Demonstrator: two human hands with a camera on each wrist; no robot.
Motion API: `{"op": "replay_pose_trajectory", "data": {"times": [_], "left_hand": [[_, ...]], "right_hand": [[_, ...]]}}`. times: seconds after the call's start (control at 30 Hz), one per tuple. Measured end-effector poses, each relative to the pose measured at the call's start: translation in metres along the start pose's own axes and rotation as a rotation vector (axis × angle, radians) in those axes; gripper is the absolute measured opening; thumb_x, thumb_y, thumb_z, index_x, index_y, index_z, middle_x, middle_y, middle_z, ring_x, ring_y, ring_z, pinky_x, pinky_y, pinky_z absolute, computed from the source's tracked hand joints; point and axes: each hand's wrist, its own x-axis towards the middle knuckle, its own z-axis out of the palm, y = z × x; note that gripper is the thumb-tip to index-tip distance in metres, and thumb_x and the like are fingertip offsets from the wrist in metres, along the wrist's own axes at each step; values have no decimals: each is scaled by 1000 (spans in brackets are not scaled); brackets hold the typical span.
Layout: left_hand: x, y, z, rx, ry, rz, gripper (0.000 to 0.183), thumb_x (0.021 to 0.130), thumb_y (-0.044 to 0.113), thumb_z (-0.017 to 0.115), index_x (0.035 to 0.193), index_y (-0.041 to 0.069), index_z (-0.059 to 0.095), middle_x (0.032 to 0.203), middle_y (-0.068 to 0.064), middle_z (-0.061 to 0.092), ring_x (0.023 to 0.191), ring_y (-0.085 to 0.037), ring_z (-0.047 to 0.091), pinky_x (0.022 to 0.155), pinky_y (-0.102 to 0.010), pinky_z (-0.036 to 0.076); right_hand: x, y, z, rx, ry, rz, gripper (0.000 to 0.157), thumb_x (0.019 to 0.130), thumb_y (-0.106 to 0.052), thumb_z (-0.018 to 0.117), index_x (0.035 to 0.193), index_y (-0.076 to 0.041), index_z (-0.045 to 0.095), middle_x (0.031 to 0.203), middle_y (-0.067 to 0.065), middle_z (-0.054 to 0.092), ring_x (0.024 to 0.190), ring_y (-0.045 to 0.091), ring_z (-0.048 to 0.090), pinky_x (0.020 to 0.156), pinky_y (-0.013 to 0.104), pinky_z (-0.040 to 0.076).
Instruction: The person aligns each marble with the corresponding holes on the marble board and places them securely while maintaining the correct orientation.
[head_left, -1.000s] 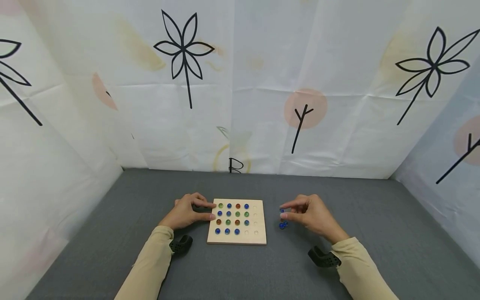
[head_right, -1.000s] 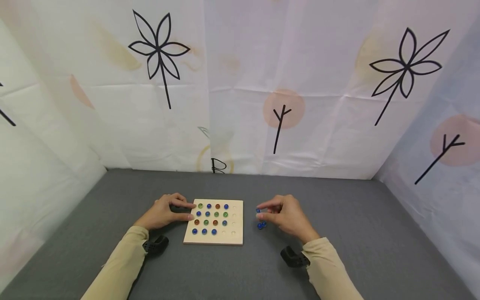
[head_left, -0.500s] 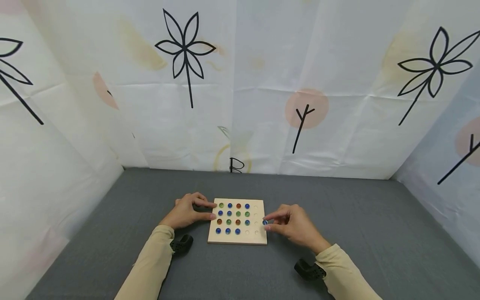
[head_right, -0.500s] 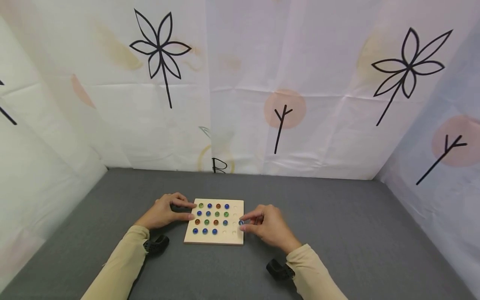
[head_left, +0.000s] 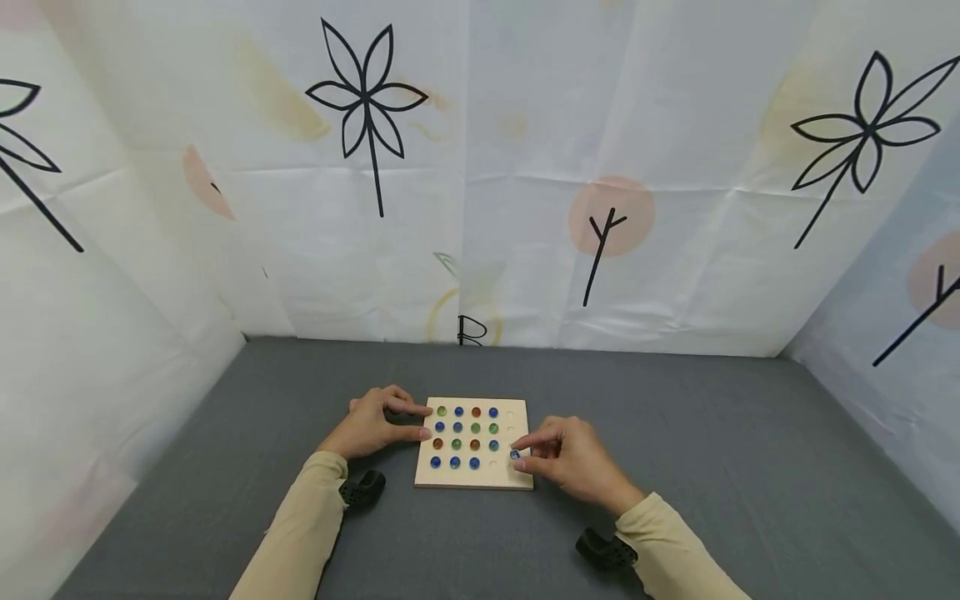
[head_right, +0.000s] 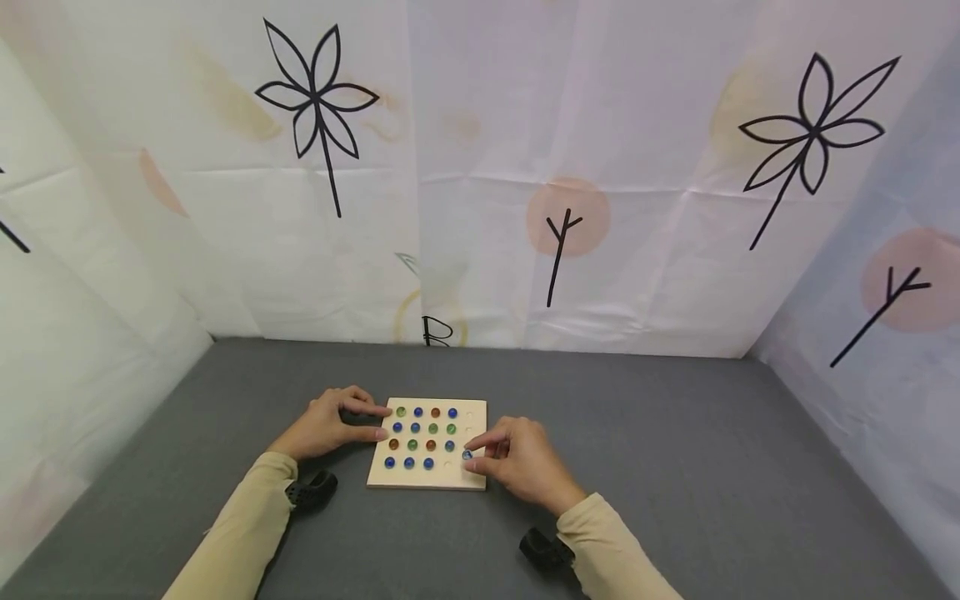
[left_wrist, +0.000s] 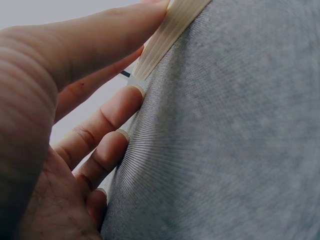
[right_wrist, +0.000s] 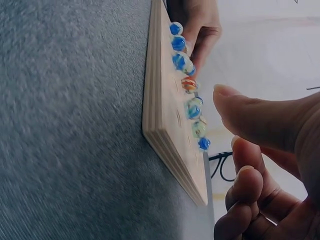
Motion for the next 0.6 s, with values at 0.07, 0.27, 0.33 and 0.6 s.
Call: {"op": "replay_pose_trajectory", "data": {"times": [0.07,0.27,0.33,0.6], "left_hand": [[0,0,0,-3,1,5,35,79,34,89,111,20,82,107,0,65,106,-27,56,100,-64,12],[-1,0,0,-7,3,1,37,78,35,89,111,20,82,107,0,65,105,-26,56,99,-62,14],[-1,-1,1,-10,1,0,37,78,36,90,111,21,82,107,1,65,105,-26,57,99,-62,14],[0,-2,1,0,-1,0,36,78,36,90,111,24,82,107,3,64,105,-24,56,96,-58,17]], "right_hand": [[1,-1,2,-3,1,-8,14,82,-16,86,96,-11,83,73,-7,56,59,6,46,52,23,39],[3,-2,7,-20,3,-2,14,83,-16,86,95,-12,83,73,-8,56,60,5,46,52,23,39],[5,-2,7,-26,2,3,14,83,-17,86,96,-13,83,73,-8,56,59,6,46,52,23,39],[9,-2,9,-40,-6,12,13,83,-15,86,95,-12,83,73,-8,56,59,6,47,51,23,39]]}}
